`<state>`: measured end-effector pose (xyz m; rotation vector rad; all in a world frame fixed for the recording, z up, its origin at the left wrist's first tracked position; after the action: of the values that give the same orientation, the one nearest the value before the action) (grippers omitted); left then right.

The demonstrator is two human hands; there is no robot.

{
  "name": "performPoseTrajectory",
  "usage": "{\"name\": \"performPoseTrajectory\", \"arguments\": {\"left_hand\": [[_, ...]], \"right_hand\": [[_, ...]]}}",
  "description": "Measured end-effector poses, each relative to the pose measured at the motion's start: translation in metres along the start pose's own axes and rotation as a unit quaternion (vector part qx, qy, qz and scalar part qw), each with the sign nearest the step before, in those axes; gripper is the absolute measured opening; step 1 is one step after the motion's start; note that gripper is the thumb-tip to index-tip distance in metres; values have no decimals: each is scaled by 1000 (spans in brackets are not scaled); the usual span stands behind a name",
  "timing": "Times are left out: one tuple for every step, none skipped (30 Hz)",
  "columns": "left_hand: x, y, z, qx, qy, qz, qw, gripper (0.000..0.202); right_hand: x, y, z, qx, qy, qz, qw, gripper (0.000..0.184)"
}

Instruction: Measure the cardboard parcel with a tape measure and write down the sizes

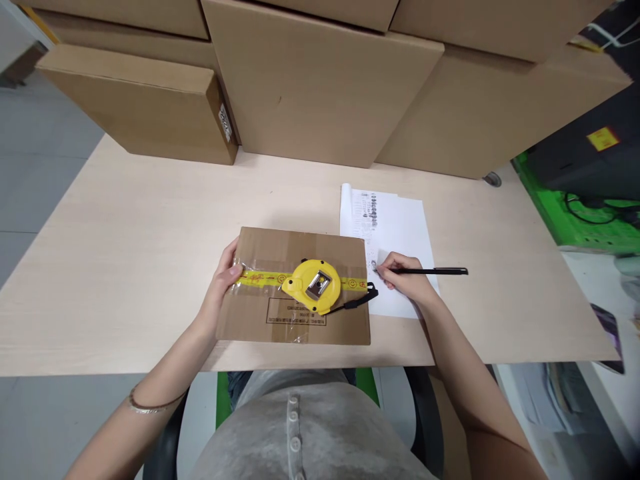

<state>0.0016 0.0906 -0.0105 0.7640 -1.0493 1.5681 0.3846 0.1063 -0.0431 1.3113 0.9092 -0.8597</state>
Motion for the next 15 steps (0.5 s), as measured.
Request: {"name": "performPoseTrajectory", "arguments": {"left_hand": [[0, 0, 0, -2, -3, -2, 1000, 65], [1, 0, 0, -4, -7, -4, 1000, 64], [1, -1, 0, -6, -8, -6, 1000, 64], [1, -1, 0, -6, -9, -8, 1000, 64], [1, 0, -1, -5, -10, -8, 1000, 64], [1, 0, -1, -4, -10, -8, 1000, 64], [1, 0, -1, -4, -9, -6, 1000, 64], [1, 0, -1, -4, -8, -6, 1000, 64], [1, 0, -1, -6, -9, -8, 1000, 65], [1, 0, -1, -7, -11, -11, 1000, 65], [1, 0, 0, -8, -13, -15, 1000, 64], [1, 0, 0, -8, -15, -18, 1000, 63], [1, 0, 0, -7, -18, -20, 1000, 62], [2, 0, 1, -6, -20, -20, 1000, 60], [2, 0, 1, -4, -21, -19, 1000, 59]], "right_hand": [[0, 0, 0, -1, 0, 0, 1000, 34], [0, 0, 0, -2, -1, -1, 1000, 33], [-1, 0, 0, -3, 0, -1, 1000, 33], [-1, 0, -1, -4, 0, -2, 1000, 33], [-1, 0, -1, -4, 0, -2, 1000, 33], [-2, 0, -1, -5, 0, -1, 1000, 34], [-2, 0, 0, -5, 1, -1, 1000, 34], [-2, 0, 0, -4, 1, 0, 1000, 34], [-2, 0, 0, -3, 2, 0, 1000, 34], [-2, 0, 1, -2, 2, 0, 1000, 33], [-2, 1, 1, 1, 3, 0, 1000, 33], [-1, 2, 2, 5, 4, 1, 1000, 33], [0, 3, 2, 11, 5, 1, 1000, 33], [1, 4, 2, 18, 7, 2, 1000, 33], [3, 6, 2, 24, 8, 2, 1000, 33]]}}
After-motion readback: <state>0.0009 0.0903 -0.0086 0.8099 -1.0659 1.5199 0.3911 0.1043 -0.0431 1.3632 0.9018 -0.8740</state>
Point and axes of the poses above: each hand's wrist, its own z-axis away from the middle knuckle, its own y-axis out of the back of the hand, x = y × z, the point moved 10 cm from there along -z, towards the middle knuckle, and after that the axes turned 10 degrees about y, right-handed, at the moved point
